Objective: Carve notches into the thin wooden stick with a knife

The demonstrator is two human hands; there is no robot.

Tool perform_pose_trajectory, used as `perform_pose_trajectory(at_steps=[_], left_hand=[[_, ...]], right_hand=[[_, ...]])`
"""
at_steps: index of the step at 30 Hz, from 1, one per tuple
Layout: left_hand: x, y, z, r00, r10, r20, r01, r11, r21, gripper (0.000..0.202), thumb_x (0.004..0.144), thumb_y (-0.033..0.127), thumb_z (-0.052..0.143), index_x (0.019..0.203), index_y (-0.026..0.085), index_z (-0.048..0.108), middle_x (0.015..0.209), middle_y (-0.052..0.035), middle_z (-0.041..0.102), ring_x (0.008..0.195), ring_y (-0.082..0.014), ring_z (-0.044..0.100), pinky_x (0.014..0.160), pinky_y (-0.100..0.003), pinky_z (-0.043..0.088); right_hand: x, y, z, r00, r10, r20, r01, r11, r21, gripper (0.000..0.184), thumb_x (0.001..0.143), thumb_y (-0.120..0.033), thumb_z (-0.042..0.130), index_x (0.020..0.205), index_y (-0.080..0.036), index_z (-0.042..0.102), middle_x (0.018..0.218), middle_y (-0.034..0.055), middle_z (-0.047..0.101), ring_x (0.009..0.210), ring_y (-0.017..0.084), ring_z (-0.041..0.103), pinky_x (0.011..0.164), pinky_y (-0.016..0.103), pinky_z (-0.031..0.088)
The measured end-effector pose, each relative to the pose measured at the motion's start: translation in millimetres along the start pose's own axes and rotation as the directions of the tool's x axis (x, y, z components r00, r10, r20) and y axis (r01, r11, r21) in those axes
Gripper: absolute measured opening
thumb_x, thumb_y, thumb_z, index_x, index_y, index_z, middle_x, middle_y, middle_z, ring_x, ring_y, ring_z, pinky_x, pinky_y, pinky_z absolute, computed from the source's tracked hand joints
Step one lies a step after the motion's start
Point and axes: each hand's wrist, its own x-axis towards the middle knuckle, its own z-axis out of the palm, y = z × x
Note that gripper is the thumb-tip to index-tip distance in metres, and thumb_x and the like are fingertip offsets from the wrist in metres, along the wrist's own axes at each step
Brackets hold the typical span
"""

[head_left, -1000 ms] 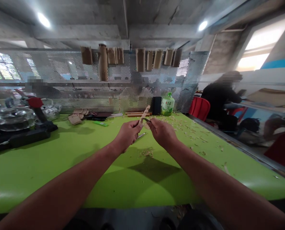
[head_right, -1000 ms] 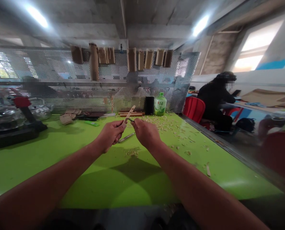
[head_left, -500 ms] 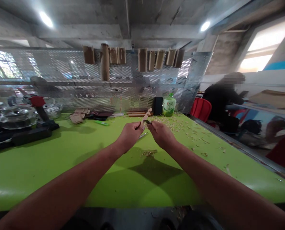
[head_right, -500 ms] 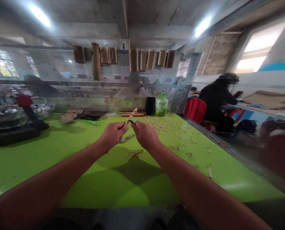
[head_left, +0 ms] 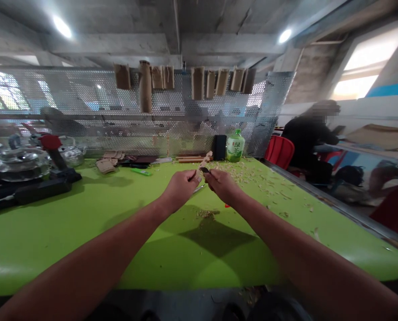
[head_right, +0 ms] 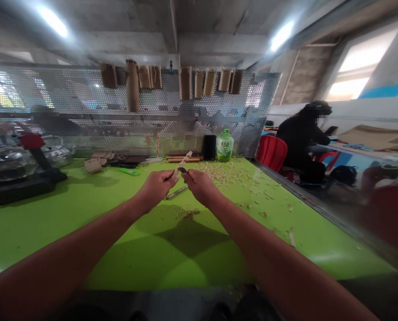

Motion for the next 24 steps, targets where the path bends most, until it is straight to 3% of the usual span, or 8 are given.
perform_pose_trajectory(at_steps=[5,8,10,14,24], left_hand=[[1.1,-1.0,-0.8,0.998,0.057,0.024,-0.058,0.998,0.016,0.025,0.084,0.034,0.054,0.078,0.013,0.065,0.064,0.0028,0.046,0.061,-0.0099,0.036,0.059,-0.022,0.032],[1.8,-2.7,0.5,0.999,0.048,0.026,-0.047,0.999,-0.01,0.024,0.084,0.035,0.055,0.078,0.013,0.064,0.06,0.0039,0.043,0.056,-0.0084,0.033,0.055,-0.022,0.03],[2.0,-3.7,1.8,1.0,-0.003,0.028,0.005,0.996,-0.086,0.023,0.085,0.034,0.055,0.081,0.014,0.065,0.054,0.0059,0.037,0.05,-0.0072,0.03,0.05,-0.022,0.027],[1.2,-3.3,3.0,0.99,-0.13,0.059,0.141,0.955,-0.262,0.02,0.085,0.033,0.056,0.088,0.015,0.064,0.045,0.009,0.031,0.039,-0.0061,0.028,0.041,-0.021,0.022],[-3.1,8.5,2.5,0.969,-0.229,0.089,0.246,0.911,-0.33,0.014,0.088,0.027,0.055,0.09,0.016,0.064,0.039,0.0106,0.031,0.031,-0.0053,0.028,0.034,-0.018,0.021]], right_hand=[[-1.0,-1.9,1.3,0.995,0.076,0.06,-0.087,0.976,0.199,0.037,0.092,-0.049,0.041,0.065,-0.022,0.043,0.05,-0.0052,0.042,0.045,0.009,0.036,0.047,0.024,0.028],[-1.4,-1.6,1.2,0.985,0.111,0.133,-0.142,0.955,0.26,0.039,0.092,-0.05,0.039,0.066,-0.022,0.042,0.048,-0.0058,0.04,0.043,0.009,0.034,0.046,0.024,0.027],[-1.3,-1.3,-0.3,0.995,0.082,0.065,-0.092,0.98,0.176,0.038,0.092,-0.05,0.039,0.066,-0.022,0.042,0.052,-0.0042,0.042,0.047,0.011,0.037,0.049,0.025,0.027],[-2.1,-3.7,-6.1,0.992,0.006,-0.126,-0.029,0.982,-0.186,0.035,0.093,-0.045,0.039,0.067,-0.022,0.039,0.061,-0.0006,0.045,0.058,0.013,0.04,0.055,0.027,0.024],[-5.7,-10.6,-4.9,0.995,-0.022,-0.099,-0.021,0.912,-0.411,0.038,0.098,-0.045,0.034,0.073,-0.02,0.048,0.066,0.002,0.052,0.059,0.014,0.041,0.055,0.028,0.019]])
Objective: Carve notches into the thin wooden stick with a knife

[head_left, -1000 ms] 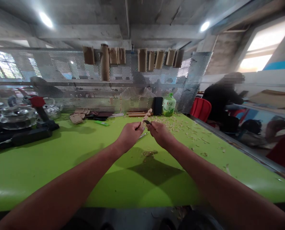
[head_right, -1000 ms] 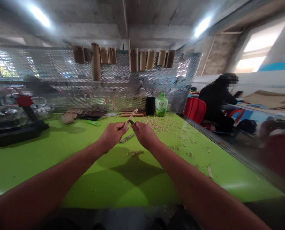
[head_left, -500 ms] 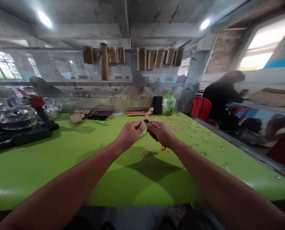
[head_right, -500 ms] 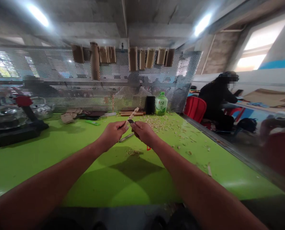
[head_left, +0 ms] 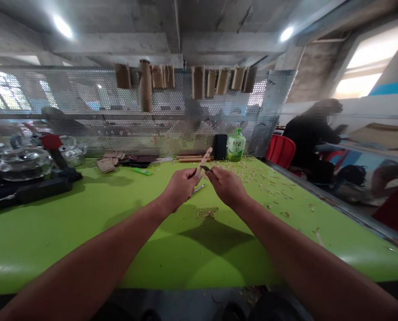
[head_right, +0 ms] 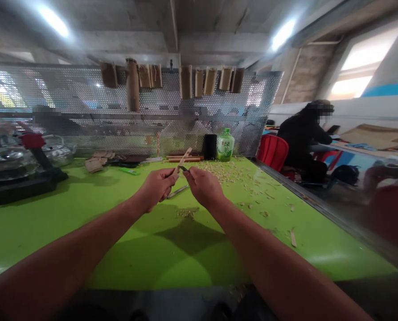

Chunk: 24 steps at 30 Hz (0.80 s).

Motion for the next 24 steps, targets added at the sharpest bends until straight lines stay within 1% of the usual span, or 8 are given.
perform_pose_trajectory(at_steps=[6,10,13,16,19,22,24], left_hand=[[-1.8,4.3,0.6,0.999,-0.04,-0.003,0.04,0.999,0.003,0.015,0.09,0.028,0.055,0.091,0.016,0.064,0.038,0.0112,0.031,0.03,-0.0052,0.027,0.033,-0.017,0.02],[-1.7,4.7,-1.1,0.996,-0.08,0.029,0.081,0.996,-0.027,0.017,0.091,0.031,0.055,0.081,0.017,0.059,0.041,0.0108,0.032,0.03,-0.0041,0.025,0.032,-0.017,0.019],[-0.6,3.0,-3.1,0.994,-0.096,0.061,0.099,0.994,-0.05,0.021,0.091,0.031,0.054,0.075,0.018,0.055,0.042,0.01,0.034,0.031,-0.0037,0.025,0.032,-0.017,0.018],[0.2,2.1,-4.1,0.992,-0.109,0.069,0.111,0.994,-0.024,0.019,0.091,0.031,0.054,0.078,0.018,0.058,0.039,0.0105,0.031,0.03,-0.0042,0.023,0.033,-0.018,0.016],[0.5,2.7,-3.8,0.993,-0.099,0.059,0.101,0.995,-0.02,0.017,0.09,0.031,0.054,0.083,0.017,0.061,0.038,0.0109,0.029,0.031,-0.0047,0.022,0.034,-0.018,0.015],[1.2,2.2,-3.7,0.997,-0.068,0.044,0.068,0.998,0.004,0.014,0.088,0.028,0.055,0.083,0.017,0.062,0.039,0.0104,0.03,0.032,-0.005,0.024,0.036,-0.019,0.016],[2.0,0.7,-4.2,0.999,-0.029,0.046,0.028,0.999,0.034,0.014,0.086,0.027,0.056,0.082,0.016,0.062,0.04,0.0104,0.03,0.033,-0.0049,0.025,0.037,-0.019,0.016]], right_hand=[[-3.5,-6.7,-3.9,0.999,0.024,-0.035,-0.031,0.981,-0.194,0.041,0.099,-0.046,0.032,0.08,-0.02,0.056,0.071,0.0048,0.063,0.056,0.014,0.044,0.054,0.029,0.017],[-6.7,-12.0,-7.3,0.999,0.01,-0.049,-0.026,0.941,-0.338,0.039,0.1,-0.045,0.032,0.085,-0.02,0.058,0.076,0.0061,0.068,0.056,0.015,0.048,0.055,0.031,0.012],[-6.9,-14.0,-7.8,1.0,0.01,-0.03,-0.02,0.93,-0.367,0.036,0.1,-0.043,0.033,0.088,-0.02,0.058,0.078,0.0073,0.068,0.057,0.015,0.05,0.055,0.032,0.011],[-4.1,-11.4,-5.1,0.998,0.056,0.021,-0.049,0.966,-0.252,0.035,0.099,-0.042,0.033,0.084,-0.02,0.055,0.072,0.0063,0.064,0.055,0.015,0.045,0.054,0.031,0.015],[-0.1,-4.4,1.0,0.996,0.061,0.069,-0.059,0.998,-0.018,0.034,0.098,-0.041,0.034,0.075,-0.02,0.049,0.064,0.0031,0.056,0.055,0.014,0.043,0.053,0.029,0.02],[2.6,2.6,8.1,0.996,0.039,0.081,-0.057,0.972,0.23,0.035,0.096,-0.043,0.035,0.07,-0.021,0.044,0.059,-0.0005,0.049,0.053,0.012,0.042,0.052,0.027,0.025],[3.3,4.7,11.4,0.996,0.033,0.089,-0.061,0.939,0.34,0.035,0.095,-0.044,0.036,0.068,-0.022,0.043,0.055,-0.0023,0.046,0.05,0.012,0.04,0.05,0.026,0.026]])
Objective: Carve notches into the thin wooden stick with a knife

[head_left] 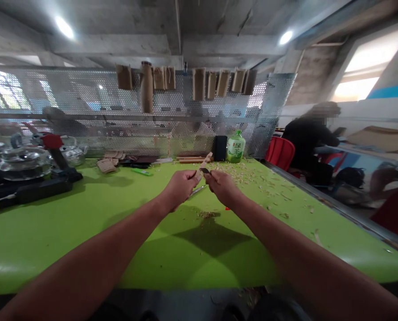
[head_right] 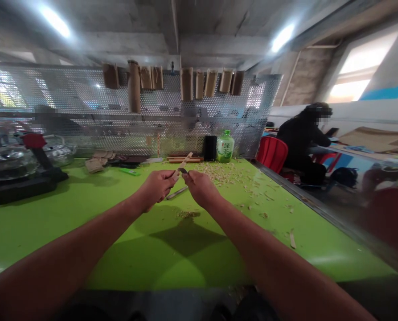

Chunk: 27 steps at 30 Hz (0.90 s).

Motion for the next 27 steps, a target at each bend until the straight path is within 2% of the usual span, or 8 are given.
perform_pose_trajectory(at_steps=[5,9,15,18,21,23,27], left_hand=[[1.2,-3.9,-1.4,0.996,0.09,0.012,-0.091,0.991,0.096,0.019,0.085,0.033,0.056,0.082,0.016,0.064,0.041,0.0097,0.03,0.037,-0.006,0.025,0.041,-0.021,0.019],[1.4,-3.1,-3.5,0.988,0.154,0.014,-0.154,0.976,0.156,0.021,0.085,0.034,0.055,0.081,0.016,0.066,0.044,0.0079,0.032,0.042,-0.0076,0.027,0.043,-0.022,0.022],[4.4,-2.9,-9.3,0.962,0.266,0.066,-0.274,0.924,0.268,0.026,0.086,0.036,0.055,0.089,0.015,0.071,0.055,0.0045,0.045,0.049,-0.0079,0.034,0.049,-0.02,0.03],[9.4,-9.0,-11.1,0.963,0.268,0.041,-0.268,0.92,0.285,0.029,0.087,0.037,0.054,0.095,0.015,0.07,0.055,0.0051,0.045,0.05,-0.0084,0.036,0.051,-0.02,0.032],[16.6,-17.4,-13.0,0.963,0.27,-0.009,-0.255,0.92,0.296,0.025,0.085,0.035,0.055,0.094,0.014,0.067,0.057,0.0054,0.043,0.051,-0.0084,0.036,0.051,-0.02,0.034],[21.1,-22.1,-14.3,0.955,0.296,-0.025,-0.277,0.917,0.286,0.023,0.084,0.031,0.056,0.096,0.014,0.065,0.063,0.0045,0.045,0.055,-0.0085,0.039,0.053,-0.02,0.036],[25.0,-26.4,-14.4,0.948,0.318,-0.029,-0.307,0.932,0.191,0.026,0.084,0.028,0.054,0.106,0.016,0.059,0.072,0.0028,0.048,0.06,-0.0092,0.044,0.057,-0.021,0.041]], right_hand=[[-1.7,-3.9,0.9,0.996,0.057,0.065,-0.069,0.978,0.196,0.036,0.092,-0.045,0.041,0.065,-0.021,0.045,0.049,-0.005,0.044,0.044,0.009,0.038,0.045,0.023,0.029],[-4.5,-9.2,-1.6,0.983,0.112,0.147,-0.159,0.917,0.365,0.034,0.091,-0.044,0.044,0.066,-0.021,0.044,0.046,-0.0069,0.042,0.038,0.007,0.034,0.04,0.021,0.027],[-5.2,-8.3,-4.4,0.957,0.124,0.261,-0.244,0.83,0.502,0.034,0.09,-0.047,0.046,0.069,-0.021,0.047,0.047,-0.0078,0.04,0.035,0.007,0.033,0.034,0.02,0.028],[-3.5,-4.9,-4.6,0.978,0.082,0.192,-0.172,0.836,0.521,0.036,0.09,-0.049,0.048,0.067,-0.021,0.047,0.046,-0.0077,0.04,0.036,0.007,0.033,0.034,0.02,0.028],[-1.8,-1.2,-5.3,0.998,0.061,0.02,-0.063,0.863,0.501,0.039,0.09,-0.053,0.048,0.069,-0.02,0.048,0.05,-0.0066,0.043,0.039,0.007,0.037,0.038,0.021,0.031],[-1.7,-0.1,-6.2,0.998,0.034,-0.055,-0.007,0.905,0.425,0.04,0.09,-0.054,0.048,0.069,-0.02,0.049,0.054,-0.0047,0.048,0.043,0.008,0.043,0.043,0.022,0.035],[-4.7,-4.2,-7.5,0.995,-0.069,-0.07,0.083,0.973,0.216,0.039,0.091,-0.049,0.049,0.068,-0.019,0.052,0.057,-0.003,0.049,0.05,0.01,0.047,0.051,0.023,0.036]])
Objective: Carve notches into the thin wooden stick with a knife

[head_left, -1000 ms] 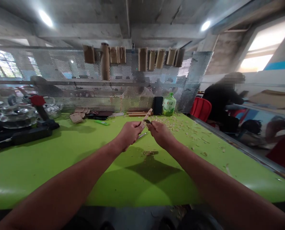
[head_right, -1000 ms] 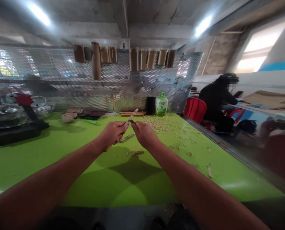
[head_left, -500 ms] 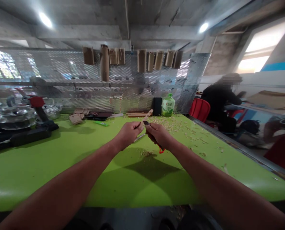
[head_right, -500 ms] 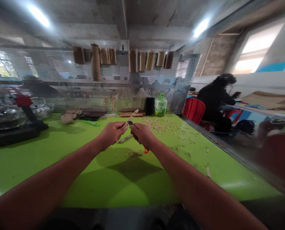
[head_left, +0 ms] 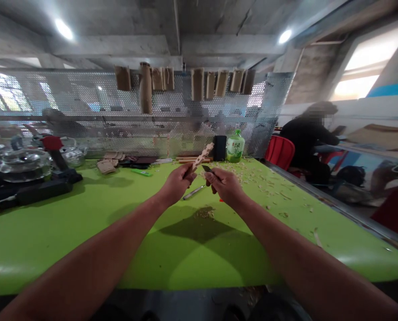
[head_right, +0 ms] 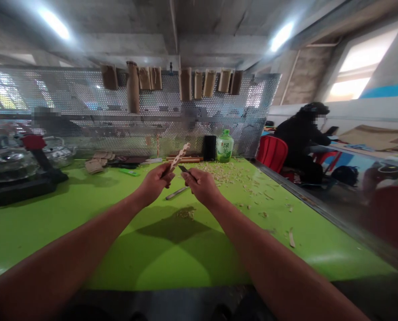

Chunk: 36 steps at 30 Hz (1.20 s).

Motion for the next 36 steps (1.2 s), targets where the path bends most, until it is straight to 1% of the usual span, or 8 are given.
perform_pose_trajectory(at_steps=[3,10,13,24,27,29,32,36], left_hand=[[-1.6,0.8,2.2,0.999,-0.001,0.037,0.004,0.997,-0.074,0.024,0.085,0.032,0.053,0.102,0.016,0.056,0.071,0.0037,0.045,0.061,-0.0094,0.043,0.058,-0.022,0.041],[-3.0,2.0,4.9,0.986,0.167,0.017,-0.166,0.985,-0.053,0.022,0.088,0.031,0.052,0.102,0.016,0.058,0.086,-0.0012,0.057,0.08,-0.0122,0.049,0.08,-0.024,0.043],[-2.4,1.7,5.2,0.975,0.221,0.029,-0.218,0.973,-0.08,0.021,0.088,0.03,0.053,0.103,0.016,0.059,0.092,-0.0033,0.06,0.087,-0.0132,0.052,0.086,-0.025,0.042],[-3.2,3.6,5.5,0.966,0.253,0.054,-0.25,0.966,-0.062,0.022,0.09,0.034,0.051,0.098,0.016,0.059,0.088,-0.0026,0.058,0.083,-0.0137,0.05,0.082,-0.025,0.043],[-7.3,8.1,2.1,0.967,0.243,0.072,-0.246,0.968,0.041,0.025,0.09,0.037,0.051,0.099,0.016,0.059,0.086,-0.0025,0.057,0.08,-0.0142,0.05,0.076,-0.025,0.042],[-11.4,12.5,0.2,0.972,0.222,0.076,-0.233,0.952,0.197,0.031,0.089,0.044,0.052,0.103,0.017,0.059,0.087,-0.0027,0.057,0.078,-0.0148,0.049,0.071,-0.025,0.04],[-16.8,18.0,0.9,0.979,0.205,0.003,-0.188,0.89,0.416,0.039,0.088,0.053,0.052,0.102,0.017,0.059,0.084,-0.0022,0.057,0.073,-0.015,0.047,0.065,-0.026,0.034],[-19.8,21.6,6.4,0.98,0.175,-0.097,-0.1,0.847,0.522,0.04,0.091,0.055,0.046,0.096,0.018,0.06,0.08,-0.0032,0.059,0.07,-0.0155,0.049,0.064,-0.027,0.031]], right_hand=[[-2.1,-7.1,0.1,0.996,-0.086,-0.018,0.082,0.979,-0.186,0.035,0.091,-0.046,0.05,0.071,-0.019,0.057,0.062,-0.0019,0.052,0.058,0.011,0.047,0.056,0.024,0.032],[-3.4,-15.7,-0.8,0.998,-0.062,-0.008,0.048,0.842,-0.537,0.033,0.094,-0.045,0.047,0.077,-0.021,0.063,0.074,0.0017,0.066,0.07,0.016,0.056,0.061,0.026,0.028],[-3.6,-14.9,-0.6,0.995,-0.1,0.001,0.082,0.813,-0.576,0.035,0.095,-0.047,0.046,0.08,-0.022,0.065,0.08,0.0029,0.069,0.073,0.016,0.059,0.062,0.026,0.029],[-3.3,-11.7,-1.9,0.995,-0.098,0.009,0.083,0.785,-0.614,0.033,0.096,-0.045,0.045,0.089,-0.023,0.068,0.092,0.0049,0.073,0.083,0.019,0.063,0.067,0.028,0.033],[-3.8,-14.7,0.1,0.995,-0.091,0.027,0.087,0.756,-0.649,0.033,0.097,-0.043,0.043,0.086,-0.021,0.065,0.089,0.0067,0.072,0.079,0.02,0.062,0.064,0.029,0.031],[-4.5,-17.1,3.1,0.997,-0.053,0.051,0.074,0.734,-0.675,0.032,0.097,-0.04,0.041,0.087,-0.02,0.064,0.087,0.0078,0.071,0.074,0.019,0.06,0.061,0.029,0.029],[-6.4,-18.7,9.0,0.998,-0.012,0.063,0.052,0.722,-0.69,0.029,0.098,-0.034,0.038,0.093,-0.02,0.062,0.087,0.0083,0.071,0.069,0.018,0.058,0.058,0.029,0.025],[-10.1,-18.9,14.1,0.997,-0.039,0.064,0.073,0.726,-0.684,0.032,0.099,-0.037,0.033,0.094,-0.019,0.06,0.085,0.008,0.07,0.066,0.018,0.057,0.057,0.029,0.024]])
